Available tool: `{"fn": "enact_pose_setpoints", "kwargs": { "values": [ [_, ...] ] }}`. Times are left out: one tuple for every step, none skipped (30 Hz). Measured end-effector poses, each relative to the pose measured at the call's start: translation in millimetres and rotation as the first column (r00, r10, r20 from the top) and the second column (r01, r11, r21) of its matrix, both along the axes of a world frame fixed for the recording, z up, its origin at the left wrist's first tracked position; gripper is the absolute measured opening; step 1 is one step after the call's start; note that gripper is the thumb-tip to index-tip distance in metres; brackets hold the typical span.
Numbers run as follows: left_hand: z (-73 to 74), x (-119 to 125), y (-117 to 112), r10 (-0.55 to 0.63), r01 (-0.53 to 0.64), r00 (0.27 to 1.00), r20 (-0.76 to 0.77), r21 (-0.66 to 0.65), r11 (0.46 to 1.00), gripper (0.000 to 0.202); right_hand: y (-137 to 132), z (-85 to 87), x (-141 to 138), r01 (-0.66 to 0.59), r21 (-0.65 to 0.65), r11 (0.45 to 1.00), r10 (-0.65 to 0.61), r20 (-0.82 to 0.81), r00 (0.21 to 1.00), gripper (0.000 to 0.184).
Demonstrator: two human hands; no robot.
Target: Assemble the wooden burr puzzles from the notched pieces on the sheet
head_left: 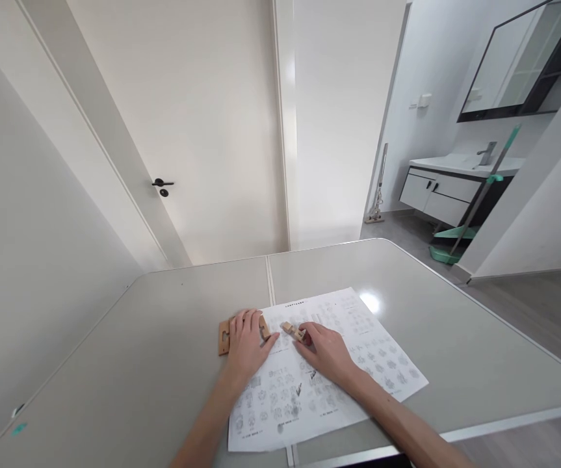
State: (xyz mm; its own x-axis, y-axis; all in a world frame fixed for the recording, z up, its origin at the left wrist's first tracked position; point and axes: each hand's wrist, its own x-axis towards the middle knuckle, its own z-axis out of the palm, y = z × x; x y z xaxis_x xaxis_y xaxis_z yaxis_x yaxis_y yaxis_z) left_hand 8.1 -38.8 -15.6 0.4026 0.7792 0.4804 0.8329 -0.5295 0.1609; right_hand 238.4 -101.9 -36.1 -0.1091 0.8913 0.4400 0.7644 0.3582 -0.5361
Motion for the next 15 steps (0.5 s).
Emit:
{"fn": "enact_pose_setpoints", "kwargs": {
  "values": [
    [-2.3, -1, 1, 0.001, -0.001, 1.0, -0.006, -0.01, 1.0, 0.048, 0, 0.5, 0, -0.01, -0.002, 1.0, 0.01, 0.001, 1.0, 0.011],
    [-4.0, -1, 1, 0.003, -0.003, 1.0, -0.011, -0.016, 1.0, 0.047, 0, 1.3, 0, -0.021, -0.007, 1.0, 0.021, 0.001, 1.0, 0.012],
    [-5.0, -2, 2, 0.004, -0.005, 1.0, -0.013, -0.019, 1.0, 0.047, 0, 2.1, 0, -0.033, -0.011, 0.999, 0.033, -0.001, 0.999, 0.012],
    [-5.6, -2, 3, 0.005, -0.005, 1.0, -0.015, -0.021, 1.0, 0.046, 0, 2.9, 0, -0.046, -0.016, 0.999, 0.046, -0.003, 0.999, 0.013],
    [-5.8, -2, 3, 0.004, -0.004, 1.0, -0.015, -0.024, 1.0, 0.046, 0, 3.5, 0, -0.059, -0.02, 0.998, 0.059, -0.007, 0.998, 0.014],
    [-5.6, -2, 3, 0.003, -0.003, 1.0, -0.013, -0.029, 1.0, 0.045, 0, 3.9, 0, -0.07, -0.023, 0.997, 0.07, -0.01, 0.998, 0.015],
    [-4.9, -2, 4, 0.004, -0.004, 1.0, -0.009, -0.033, 0.999, 0.045, 0, 4.0, 0, -0.08, -0.024, 0.997, 0.079, -0.012, 0.997, 0.016],
    [-3.7, -2, 3, 0.004, -0.004, 1.0, -0.001, -0.036, 0.999, 0.044, 0, 3.9, 0, -0.089, -0.025, 0.996, 0.089, -0.015, 0.996, 0.016],
    [-1.8, -1, 3, 0.002, -0.002, 1.0, 0.01, -0.037, 0.999, 0.043, 0, 3.6, 0, -0.1, -0.026, 0.995, 0.1, -0.017, 0.995, 0.017],
    [0.8, 0, 2, -0.007, 0.008, 1.0, 0.022, -0.033, 0.999, 0.042, 0, 3.3, 0, -0.11, -0.026, 0.994, 0.11, -0.021, 0.994, 0.018],
    [3.9, 1, 0, -0.031, 0.032, 0.999, 0.031, -0.03, 0.999, 0.041, 0, 3.2, 0, -0.123, -0.026, 0.992, 0.122, -0.027, 0.992, 0.019],
    [7.5, 2, -2, -0.069, 0.07, 0.997, 0.034, -0.031, 0.997, 0.042, -1, 3.4, 0, -0.137, -0.028, 0.99, 0.136, -0.035, 0.99, 0.02],
    [11.2, 3, -5, -0.12, 0.121, 0.992, 0.03, -0.038, 0.992, 0.046, -1, 4.0, 0, -0.152, -0.028, 0.988, 0.15, -0.044, 0.988, 0.022],
    [14.7, 5, -8, -0.178, 0.179, 0.984, 0.019, -0.054, 0.982, 0.052, -2, 5.0, 0, -0.167, -0.028, 0.986, 0.165, -0.054, 0.985, 0.025],
    [17.8, 7, -11, -0.232, 0.231, 0.973, 0.006, -0.072, 0.97, 0.057, -3, 6.3, 0, -0.183, -0.027, 0.983, 0.181, -0.064, 0.981, 0.027]
  ]
}}
